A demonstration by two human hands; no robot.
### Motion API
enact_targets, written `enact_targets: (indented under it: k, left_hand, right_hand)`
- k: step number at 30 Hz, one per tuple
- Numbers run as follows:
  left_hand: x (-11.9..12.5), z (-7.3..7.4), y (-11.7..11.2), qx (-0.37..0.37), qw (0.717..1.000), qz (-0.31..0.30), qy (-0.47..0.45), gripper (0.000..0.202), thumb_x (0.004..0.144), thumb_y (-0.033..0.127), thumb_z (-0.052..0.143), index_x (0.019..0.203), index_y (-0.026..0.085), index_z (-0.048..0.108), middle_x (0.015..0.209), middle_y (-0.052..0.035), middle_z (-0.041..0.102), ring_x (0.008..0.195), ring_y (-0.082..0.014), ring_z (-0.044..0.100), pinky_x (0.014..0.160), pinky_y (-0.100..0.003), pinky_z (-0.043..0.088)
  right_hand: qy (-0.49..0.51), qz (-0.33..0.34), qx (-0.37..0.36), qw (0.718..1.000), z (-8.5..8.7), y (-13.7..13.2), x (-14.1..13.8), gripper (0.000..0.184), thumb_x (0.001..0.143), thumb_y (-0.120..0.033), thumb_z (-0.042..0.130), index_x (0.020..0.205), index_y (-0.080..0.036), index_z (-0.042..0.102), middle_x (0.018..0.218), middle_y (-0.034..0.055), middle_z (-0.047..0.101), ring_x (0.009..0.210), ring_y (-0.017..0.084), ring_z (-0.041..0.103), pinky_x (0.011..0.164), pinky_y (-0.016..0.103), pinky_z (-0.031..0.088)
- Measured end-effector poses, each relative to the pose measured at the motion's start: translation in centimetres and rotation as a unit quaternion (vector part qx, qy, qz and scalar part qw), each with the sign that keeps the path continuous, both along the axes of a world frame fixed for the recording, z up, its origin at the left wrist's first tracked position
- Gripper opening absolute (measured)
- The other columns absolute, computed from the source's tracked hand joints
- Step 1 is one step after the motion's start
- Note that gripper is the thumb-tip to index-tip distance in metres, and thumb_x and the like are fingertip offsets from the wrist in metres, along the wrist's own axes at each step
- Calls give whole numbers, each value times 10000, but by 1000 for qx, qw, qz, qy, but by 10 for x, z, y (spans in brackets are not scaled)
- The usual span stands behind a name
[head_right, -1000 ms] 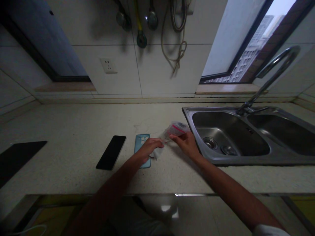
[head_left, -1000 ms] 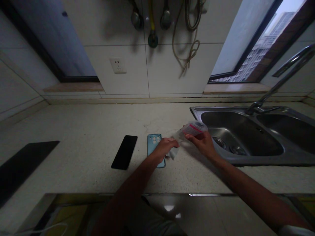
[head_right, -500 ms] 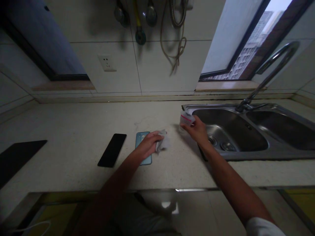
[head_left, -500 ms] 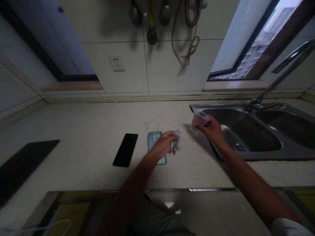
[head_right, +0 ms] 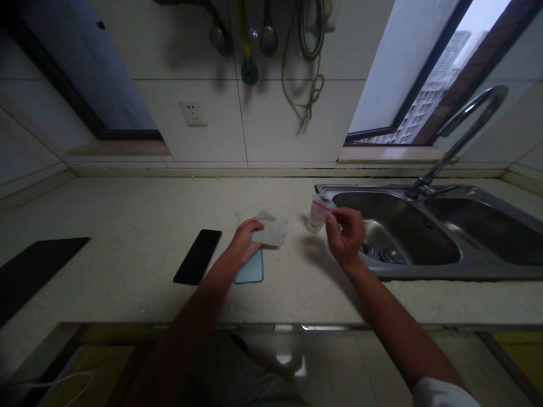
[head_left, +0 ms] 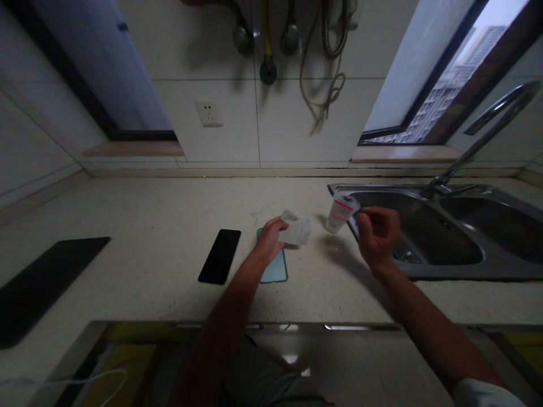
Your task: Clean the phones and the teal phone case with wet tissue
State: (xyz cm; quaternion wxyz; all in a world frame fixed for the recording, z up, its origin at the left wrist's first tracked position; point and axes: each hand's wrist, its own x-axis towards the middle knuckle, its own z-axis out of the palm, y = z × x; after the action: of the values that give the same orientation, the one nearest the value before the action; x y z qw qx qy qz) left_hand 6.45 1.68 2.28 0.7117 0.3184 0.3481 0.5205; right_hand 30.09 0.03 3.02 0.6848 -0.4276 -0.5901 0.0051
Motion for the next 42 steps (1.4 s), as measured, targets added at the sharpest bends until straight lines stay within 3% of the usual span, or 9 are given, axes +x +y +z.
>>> enact_targets:
  k: [3, 6, 14, 16, 20, 23, 28, 35, 42]
  left_hand:
    - [1, 3, -6, 32, 996, -77, 21, 227, 657, 202, 608, 836, 129, 727, 907, -105, 702, 797, -183, 611, 667, -265, 480]
    - [3, 6, -11, 50, 991, -116, 43, 308, 722, 255, 639, 986, 147, 755, 998, -110, 715, 850, -190, 623, 714, -276, 478]
    - [-32, 11, -4, 189, 949, -41, 247, 522, 872, 630, 534, 1037, 166, 707, 927, -86, 662, 777, -173, 595, 692, -270, 447]
    - [-48, 6, -2, 180, 910, 21, 374, 535, 905, 638, 447, 984, 168, 691, 882, -101, 647, 807, -214, 610, 710, -297, 451]
    - [-60, -8, -4, 127, 743, 80, 652, 399, 831, 572, 618, 817, 173, 617, 1073, -191, 630, 1132, -368, 579, 961, -411, 413]
    - [-53, -18, -3, 142, 712, 53, 686, 387, 789, 549, 675, 892, 187, 586, 1176, -213, 598, 1189, -391, 559, 1005, -430, 393]
    - [-50, -25, 10, 157, 759, 25, 631, 228, 735, 335, 718, 712, 213, 527, 940, -147, 637, 1030, -334, 620, 860, -360, 431]
    - [-46, -6, 15, 2, 978, -12, 209, 187, 633, 317, 718, 613, 181, 591, 560, 5, 555, 542, -138, 512, 572, -260, 389]
    - [-32, -7, 11, -145, 978, -43, -141, 329, 731, 370, 553, 914, 128, 681, 760, -127, 717, 787, -296, 705, 791, -436, 522]
  right_hand:
    - [-87, 254, -283, 921, -9, -11, -26, 375, 860, -455, 682, 1171, -251, 634, 777, 8, 655, 528, 156, 571, 487, 291, 462]
    - [-65, 344, -393, 851, -15, -14, -45, 335, 822, -547, 700, 973, -248, 688, 656, -2, 628, 451, 140, 499, 410, 272, 385]
    - [-7, 329, -377, 866, -3, -17, -45, 549, 823, -663, 632, 515, -221, 528, 469, -26, 451, 440, 110, 389, 435, 258, 316]
    - [18, 348, -384, 855, -3, -19, -46, 489, 799, -622, 674, 562, -209, 564, 517, -26, 494, 484, 120, 442, 483, 260, 369]
    - [107, 395, -445, 796, -6, -22, -53, 361, 732, -549, 740, 712, -195, 671, 622, -3, 634, 568, 161, 570, 556, 273, 455]
    - [181, 408, -485, 752, -5, -24, -58, 299, 723, -483, 761, 754, -195, 689, 679, 26, 702, 619, 190, 644, 600, 290, 518]
    - [286, 404, -488, 719, -8, -21, -61, 236, 711, -395, 801, 821, -207, 710, 754, 25, 726, 629, 173, 663, 565, 275, 570]
    - [309, 410, -479, 712, -12, -19, -63, 237, 711, -362, 822, 827, -188, 709, 759, 33, 725, 633, 171, 671, 567, 289, 628]
    - [289, 462, -474, 692, -6, -28, -65, 311, 738, -394, 791, 957, -195, 694, 946, 89, 763, 778, 233, 731, 660, 365, 658]
